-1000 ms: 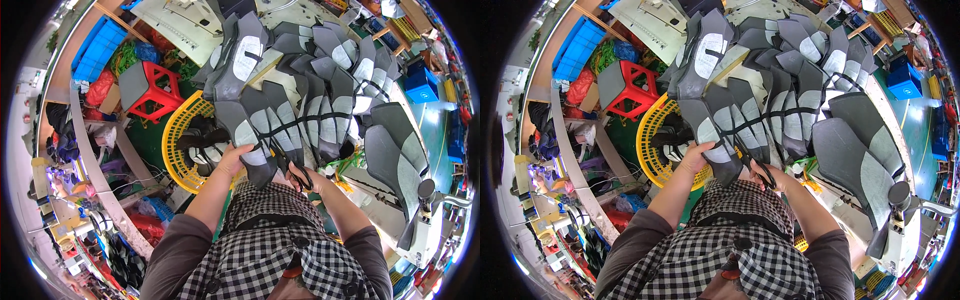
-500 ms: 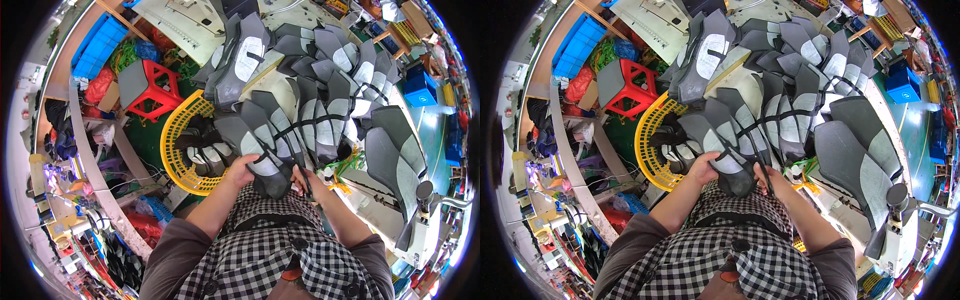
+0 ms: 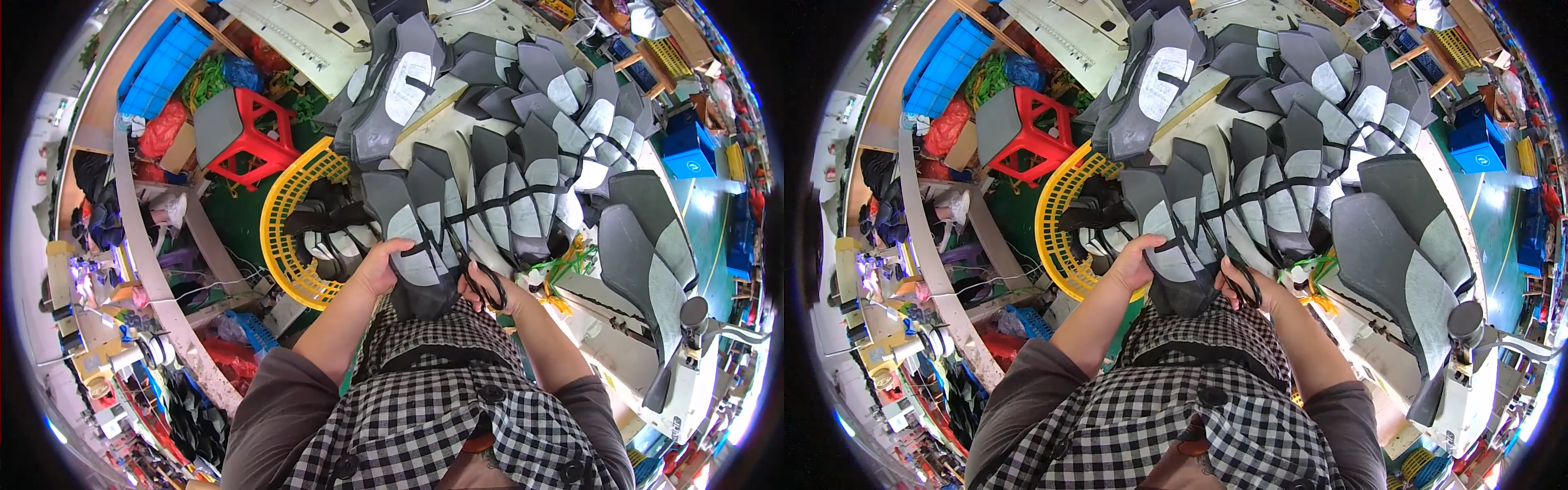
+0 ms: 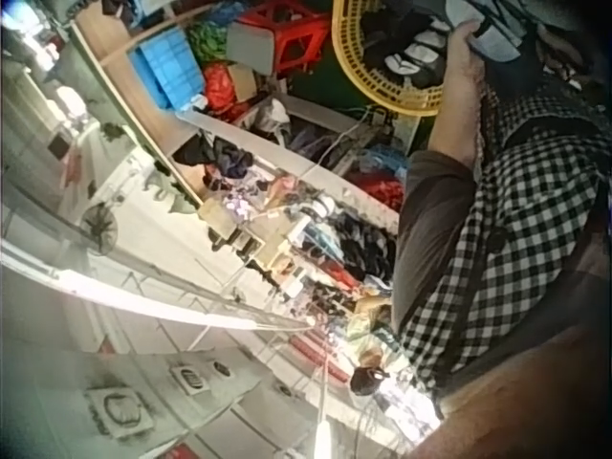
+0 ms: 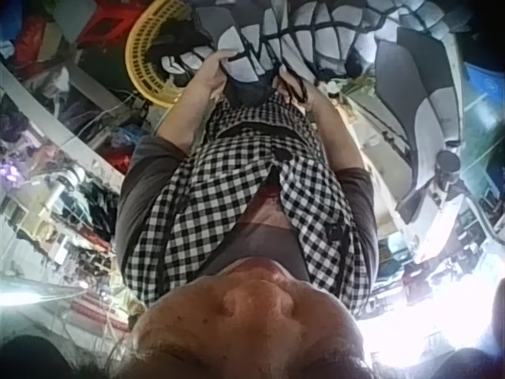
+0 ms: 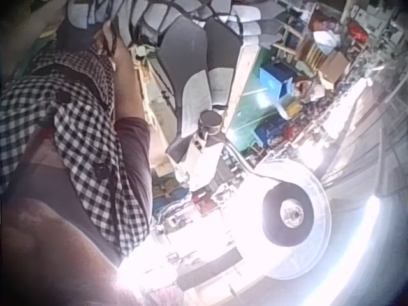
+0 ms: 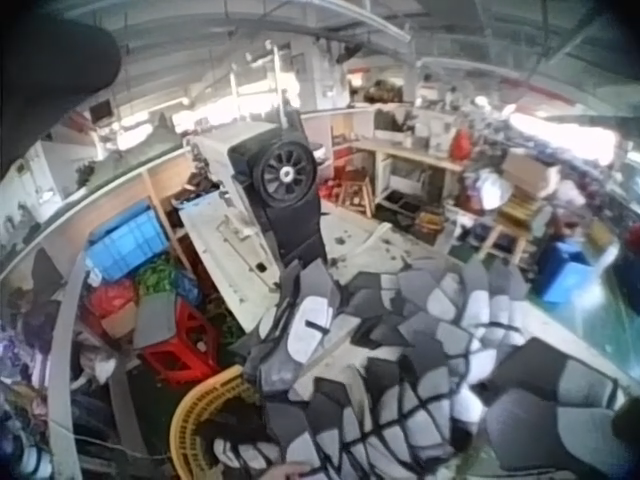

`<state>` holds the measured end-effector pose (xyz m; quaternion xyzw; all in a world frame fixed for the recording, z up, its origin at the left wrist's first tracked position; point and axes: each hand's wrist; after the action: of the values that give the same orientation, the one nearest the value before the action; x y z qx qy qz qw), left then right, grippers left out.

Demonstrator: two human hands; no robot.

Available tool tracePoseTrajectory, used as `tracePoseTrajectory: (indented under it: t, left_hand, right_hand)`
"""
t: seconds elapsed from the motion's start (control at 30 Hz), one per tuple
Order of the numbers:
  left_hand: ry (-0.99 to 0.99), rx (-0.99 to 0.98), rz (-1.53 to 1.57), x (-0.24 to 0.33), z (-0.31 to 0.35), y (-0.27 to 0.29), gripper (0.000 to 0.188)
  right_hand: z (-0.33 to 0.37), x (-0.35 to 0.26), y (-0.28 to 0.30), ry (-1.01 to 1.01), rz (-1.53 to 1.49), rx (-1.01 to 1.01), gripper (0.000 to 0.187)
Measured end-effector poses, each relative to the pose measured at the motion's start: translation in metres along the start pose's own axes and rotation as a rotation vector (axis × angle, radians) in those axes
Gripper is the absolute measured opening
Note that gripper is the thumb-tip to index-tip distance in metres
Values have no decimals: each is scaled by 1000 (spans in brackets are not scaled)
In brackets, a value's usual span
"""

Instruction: Trimming excess material from shoe components using scissors and organizing them into a basket.

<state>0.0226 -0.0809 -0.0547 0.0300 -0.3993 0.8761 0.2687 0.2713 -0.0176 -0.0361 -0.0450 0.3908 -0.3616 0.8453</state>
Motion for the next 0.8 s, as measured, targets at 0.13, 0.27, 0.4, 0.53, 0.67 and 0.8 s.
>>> tracePoseTrajectory:
  t: [0.13,0.27,0.4,0.53,0.67,0.8]
  left_hand:
    - [-108,0,-26,-12,0,7,36]
    - [-135,15,41,-22,-1,9,43]
    - [-180,-72,-9,-15,-2,5,47]
    - [-167,-157,-174,-5,-24,-10,46]
    - [-177,-86,-107,-11,-27,-20,45]
    - [-223,-90,-60,-20,3,-17,51]
  right_hand:
    - [-5,-6,-8,-29,-94,51,71]
    - [9,-8,-30,-14,102,317,69]
    - [27,8,-26,-76,610,629,76]
    - [6,22,-1,-158,600,612,65]
    - [-5,5,1,-24,612,615,77]
    - [28,-26,-33,12,41,404,58]
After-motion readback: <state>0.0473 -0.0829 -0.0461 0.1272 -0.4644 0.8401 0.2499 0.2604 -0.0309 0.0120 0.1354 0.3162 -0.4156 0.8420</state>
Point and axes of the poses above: each hand's wrist, its own z-axis away from the middle knuckle, its own y-axis out of the back of the hand, x = y × z, and after that the axes turned 4 degrees about z, right-handed
